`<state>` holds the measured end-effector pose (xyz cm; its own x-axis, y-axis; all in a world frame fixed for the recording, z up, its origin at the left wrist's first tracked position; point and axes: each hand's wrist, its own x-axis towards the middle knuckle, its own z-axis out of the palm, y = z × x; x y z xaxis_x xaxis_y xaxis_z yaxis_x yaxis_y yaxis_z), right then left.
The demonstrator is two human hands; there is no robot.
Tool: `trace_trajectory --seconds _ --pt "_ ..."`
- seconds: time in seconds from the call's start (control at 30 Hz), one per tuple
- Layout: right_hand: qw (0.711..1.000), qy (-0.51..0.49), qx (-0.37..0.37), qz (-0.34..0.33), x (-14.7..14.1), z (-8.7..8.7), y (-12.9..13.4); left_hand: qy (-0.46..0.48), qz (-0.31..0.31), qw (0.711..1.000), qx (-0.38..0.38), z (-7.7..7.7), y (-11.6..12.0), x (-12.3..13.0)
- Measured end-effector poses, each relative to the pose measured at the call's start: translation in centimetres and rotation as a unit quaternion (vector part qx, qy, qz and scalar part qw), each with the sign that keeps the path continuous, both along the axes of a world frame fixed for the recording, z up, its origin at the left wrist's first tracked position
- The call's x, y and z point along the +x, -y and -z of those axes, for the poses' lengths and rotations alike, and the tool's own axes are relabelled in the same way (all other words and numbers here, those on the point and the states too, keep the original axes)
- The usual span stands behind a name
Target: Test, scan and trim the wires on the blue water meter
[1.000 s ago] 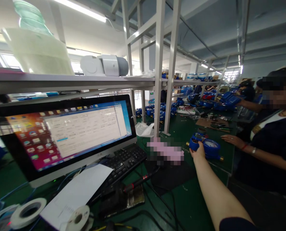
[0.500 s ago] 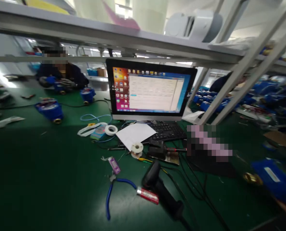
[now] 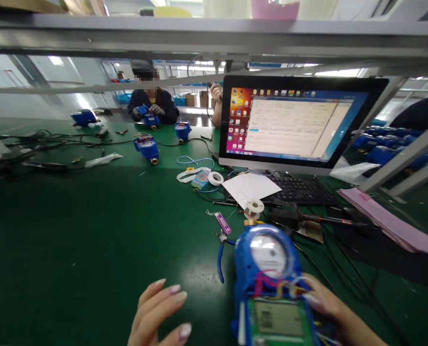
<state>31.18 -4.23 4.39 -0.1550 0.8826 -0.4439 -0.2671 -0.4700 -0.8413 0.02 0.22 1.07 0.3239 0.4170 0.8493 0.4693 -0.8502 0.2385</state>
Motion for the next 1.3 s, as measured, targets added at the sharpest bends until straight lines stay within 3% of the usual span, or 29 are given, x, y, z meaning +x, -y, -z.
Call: trace_trajectory --seconds 0.1,0.17,0.23,0.33,0.4,0.5,0.63,0.73,0.8,0.93,1.1,1.2,1.3 --pt "0.981 -0.063 0.041 -0.180 -5.7 0.7 -4.1 -0.058 0.015 0.998 -0.017 -0.8 -0.8 -1.1" --pt "0.959 -0.002 0.046 -0.280 -9.1 1.6 -7.0 -0.115 0.032 0.991 -0.067 -0.6 -1.5 -2.3" --pt "0.942 0.044 0.044 -0.331 -11.4 2.4 -9.5 -0.145 0.038 0.983 -0.111 0.2 -1.9 -3.4" --pt "0.913 0.125 0.062 -0.383 -12.1 2.3 -12.6 -0.153 -0.019 0.981 -0.118 2.3 -2.0 -4.1" --pt "0.886 0.216 0.094 -0.400 -11.0 1.0 -14.3 -0.165 -0.071 0.979 -0.091 3.8 -1.7 -3.6" --pt "0.831 0.414 0.142 -0.342 -7.5 -2.2 -16.5 -0.147 -0.141 0.977 -0.065 5.0 -0.9 -1.5" --pt "0.710 0.664 0.088 -0.220 -0.5 -5.2 -17.3 -0.055 -0.214 0.972 -0.082 5.3 -0.2 1.5" --pt "0.635 0.751 0.007 -0.183 4.9 -5.4 -15.4 -0.036 -0.222 0.972 -0.071 5.4 -0.3 2.5" --pt "0.610 0.772 -0.039 -0.174 7.6 -4.7 -13.3 -0.038 -0.215 0.973 -0.069 5.4 -0.6 2.7" --pt "0.613 0.767 -0.073 -0.175 10.1 -1.2 -9.3 -0.053 -0.191 0.977 -0.073 5.2 -1.5 3.0" --pt "0.641 0.759 -0.011 -0.109 10.6 2.8 -7.4 -0.097 -0.164 0.980 -0.052 4.4 -2.3 2.5" --pt "0.649 0.757 0.060 -0.041 10.5 2.6 -6.6 -0.119 -0.120 0.982 -0.079 3.6 -2.5 1.3" --pt "0.655 0.737 0.163 0.033 9.5 0.8 -5.5 -0.104 -0.120 0.980 -0.122 1.5 -2.5 0.8"
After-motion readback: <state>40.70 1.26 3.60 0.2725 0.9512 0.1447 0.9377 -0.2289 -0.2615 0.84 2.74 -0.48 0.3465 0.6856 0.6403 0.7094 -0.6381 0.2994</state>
